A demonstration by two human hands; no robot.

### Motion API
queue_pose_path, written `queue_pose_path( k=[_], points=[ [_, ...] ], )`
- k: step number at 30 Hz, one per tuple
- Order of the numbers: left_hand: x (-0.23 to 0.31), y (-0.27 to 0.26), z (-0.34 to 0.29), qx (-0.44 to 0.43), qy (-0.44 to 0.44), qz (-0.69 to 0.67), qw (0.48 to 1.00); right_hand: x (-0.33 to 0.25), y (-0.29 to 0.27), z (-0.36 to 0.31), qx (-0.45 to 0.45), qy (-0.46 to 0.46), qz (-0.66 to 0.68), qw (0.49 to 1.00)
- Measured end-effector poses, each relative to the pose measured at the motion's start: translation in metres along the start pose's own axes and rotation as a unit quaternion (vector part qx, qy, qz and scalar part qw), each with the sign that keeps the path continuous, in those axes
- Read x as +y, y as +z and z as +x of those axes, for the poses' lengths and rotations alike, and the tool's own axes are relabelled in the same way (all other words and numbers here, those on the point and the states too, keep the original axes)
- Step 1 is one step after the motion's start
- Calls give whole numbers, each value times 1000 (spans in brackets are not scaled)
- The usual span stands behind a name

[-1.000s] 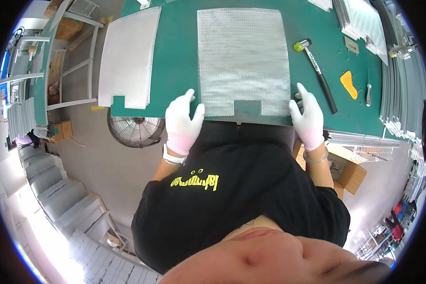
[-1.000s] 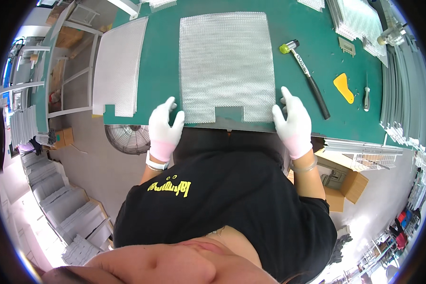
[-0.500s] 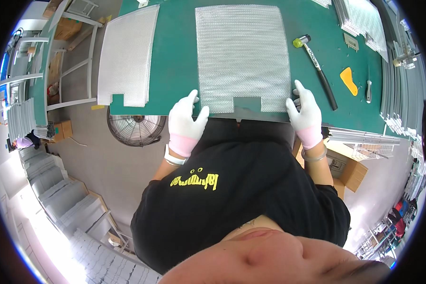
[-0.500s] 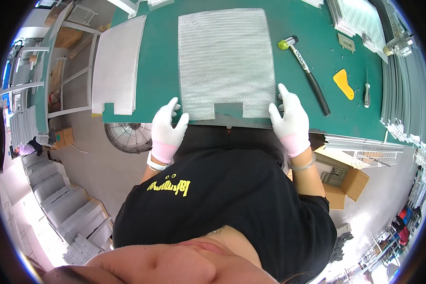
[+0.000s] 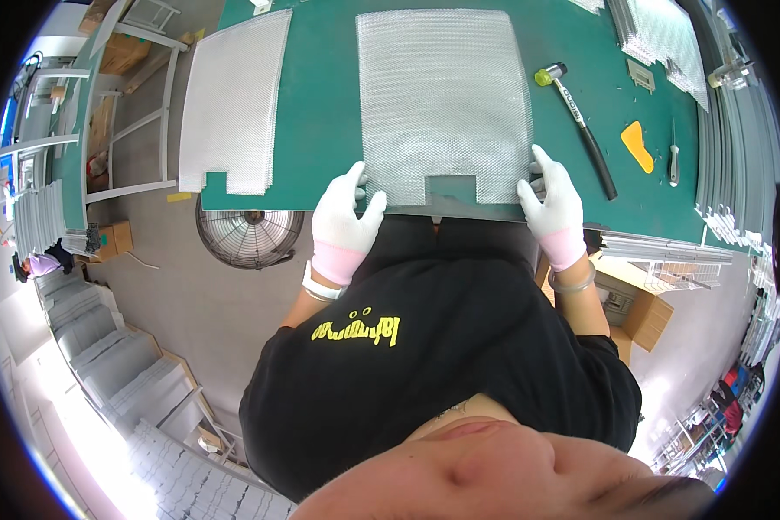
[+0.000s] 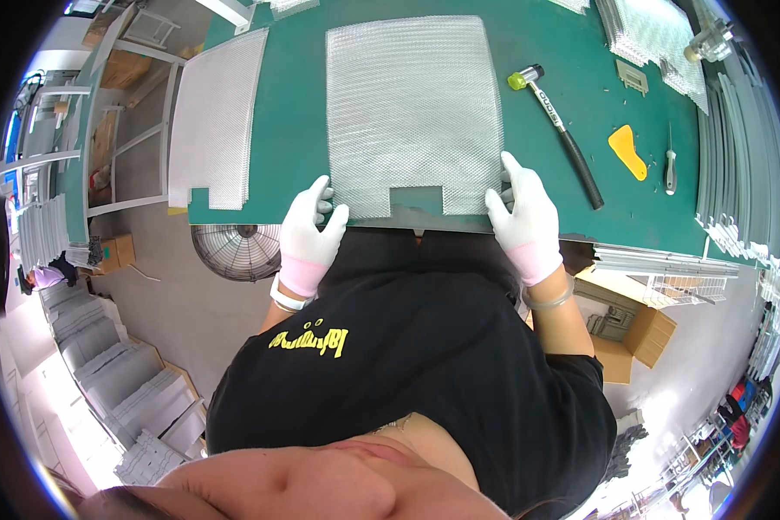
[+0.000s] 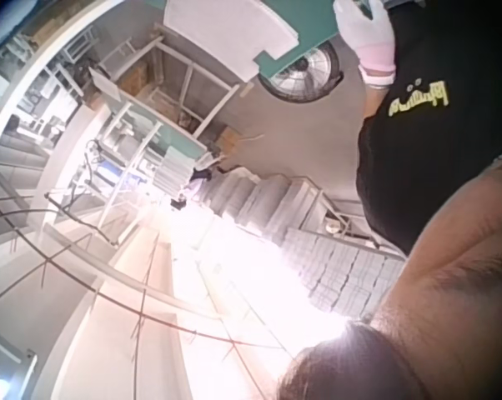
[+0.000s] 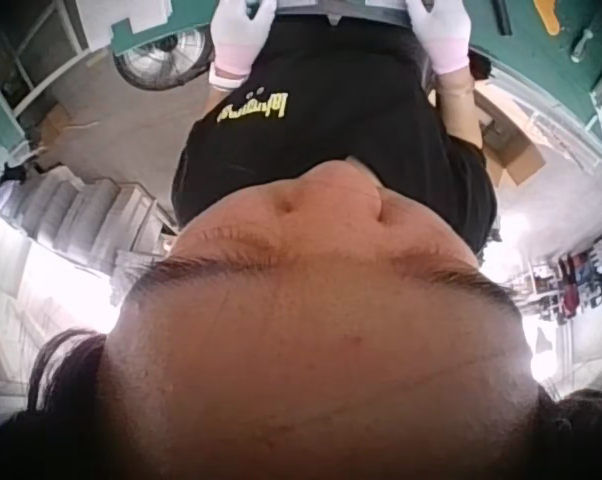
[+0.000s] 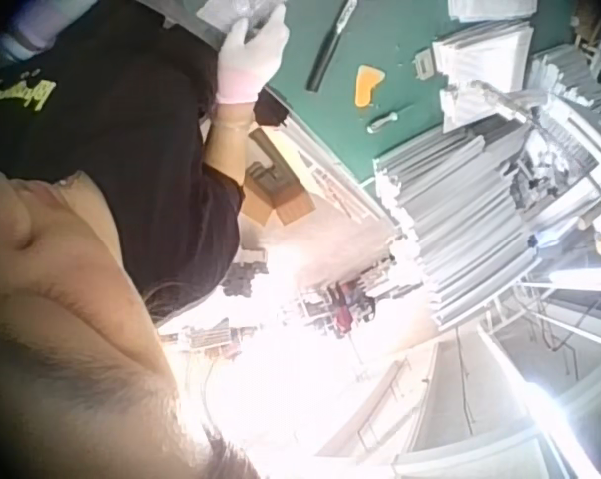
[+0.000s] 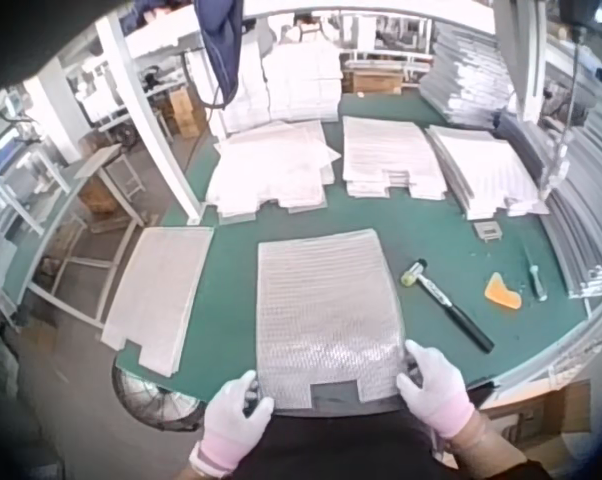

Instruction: The person assembles metal frames by placing a mesh sheet on a workbench, inserting a plastic spacer, and fitting metal bars into the sheet's edges. They use a hammer to secure the bars and repeat the process for multiple units.

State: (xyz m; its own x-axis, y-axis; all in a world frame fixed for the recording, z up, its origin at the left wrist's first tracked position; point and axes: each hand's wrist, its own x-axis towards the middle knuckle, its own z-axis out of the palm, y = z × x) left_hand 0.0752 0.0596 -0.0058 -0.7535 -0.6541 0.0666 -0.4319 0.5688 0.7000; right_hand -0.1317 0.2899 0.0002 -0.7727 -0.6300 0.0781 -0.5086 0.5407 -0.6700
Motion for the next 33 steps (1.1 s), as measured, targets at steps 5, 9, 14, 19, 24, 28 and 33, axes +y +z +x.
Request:
queue_pose_path(
  k=[5,9,14,19,24,28,33],
  points=[
    [-5,0,3,24,21,39,999,1,-1,1,14,-3,-23,1000],
    [-5,-1,5,17,27,64,997,3,-3,0,8,-19,-27,999],
    [-9,-1,6,5,31,43,999,2,-5,-1,-9,3,9,1000],
    [-11,-4,6,0,-10,-19,1000,0,-4,-1,1,0,39,999],
    [-12,-3,6,20,23,20,999,2,0,-3,-12,23,71,997],
    [-16,0,6,32,51,55,997,0,-1,-3,-14,8,44,999],
    [-10,-1,8,42,69,116,990,-4,0,-4,-7,-3,-5,1000]
  ],
)
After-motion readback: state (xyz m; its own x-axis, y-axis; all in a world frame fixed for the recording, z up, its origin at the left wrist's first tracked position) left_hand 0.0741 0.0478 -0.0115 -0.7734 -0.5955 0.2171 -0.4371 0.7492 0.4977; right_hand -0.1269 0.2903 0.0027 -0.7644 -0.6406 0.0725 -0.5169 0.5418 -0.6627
